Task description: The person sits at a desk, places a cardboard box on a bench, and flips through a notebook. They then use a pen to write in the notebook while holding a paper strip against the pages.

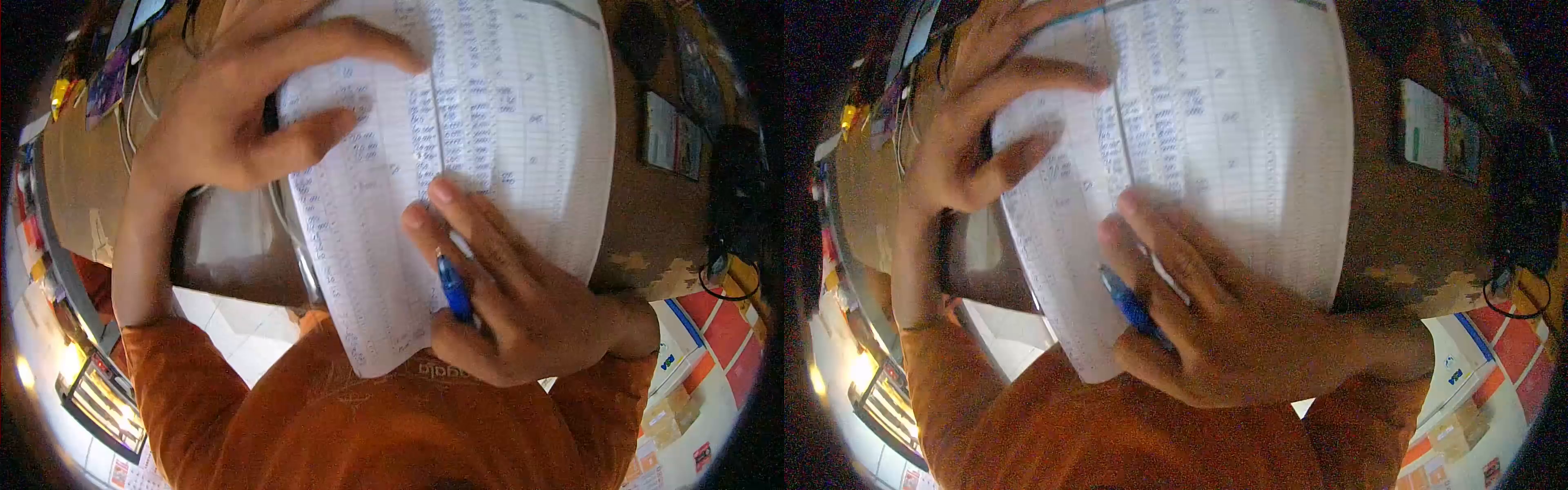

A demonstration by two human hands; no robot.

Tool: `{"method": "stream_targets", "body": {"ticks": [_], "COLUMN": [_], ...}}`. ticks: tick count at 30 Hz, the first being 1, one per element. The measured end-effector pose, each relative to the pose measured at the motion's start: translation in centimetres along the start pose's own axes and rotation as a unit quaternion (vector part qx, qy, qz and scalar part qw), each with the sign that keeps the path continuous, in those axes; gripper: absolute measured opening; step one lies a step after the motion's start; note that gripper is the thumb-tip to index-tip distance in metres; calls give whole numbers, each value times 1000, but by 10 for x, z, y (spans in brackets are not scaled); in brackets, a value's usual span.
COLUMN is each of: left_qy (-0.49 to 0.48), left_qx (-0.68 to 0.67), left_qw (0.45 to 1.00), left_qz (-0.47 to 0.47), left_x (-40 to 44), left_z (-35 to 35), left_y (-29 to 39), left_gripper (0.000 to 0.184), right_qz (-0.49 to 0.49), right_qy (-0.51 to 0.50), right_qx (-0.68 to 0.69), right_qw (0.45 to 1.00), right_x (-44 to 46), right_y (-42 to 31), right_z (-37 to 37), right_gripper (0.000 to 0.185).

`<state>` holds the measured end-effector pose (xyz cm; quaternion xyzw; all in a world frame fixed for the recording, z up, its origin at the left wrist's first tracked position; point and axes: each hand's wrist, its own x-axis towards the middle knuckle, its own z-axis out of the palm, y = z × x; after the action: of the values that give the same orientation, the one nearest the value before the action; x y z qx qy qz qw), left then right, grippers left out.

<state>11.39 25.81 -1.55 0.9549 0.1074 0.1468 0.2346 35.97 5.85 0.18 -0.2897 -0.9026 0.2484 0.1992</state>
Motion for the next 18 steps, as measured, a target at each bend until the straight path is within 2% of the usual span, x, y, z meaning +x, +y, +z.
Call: {"method": "stream_targets", "body": {"ticks": [4,5,8,12,13,16,18], "left_qy": [32,38,-39,60,13,22,41], "left_qx": [-40,-23,30,0,41,19,21], "left_qw": [998,999,998,998,999,998,994], "left_qz": [-23,11,-42,6,-22,-59,-95], "left_x": [0,-2,-8,-6,-3,-4,-2], "left_z": [5,10,-3,8,0,3,2], "left_y": [12,-2,-1,5,6,-3,5], "left_gripper": [52,55,57,57,57,54,52], "right_qz": [29,32,34,51,57,75,68], "right_qy": [-28,-23,-26,-20,-21,34,33], "right_qx": [20,32,24,25,22,4,-27], "right_qw": [999,999,999,998,998,997,997], "right_x": [-1,-3,3,2,1,-4,-9], "right_y": [-2,-1,-6,-4,-3,3,11], "right_z": [0,2,1,-6,-8,-6,-12], "right_gripper": [41,43,45,47,48,52,53]}}
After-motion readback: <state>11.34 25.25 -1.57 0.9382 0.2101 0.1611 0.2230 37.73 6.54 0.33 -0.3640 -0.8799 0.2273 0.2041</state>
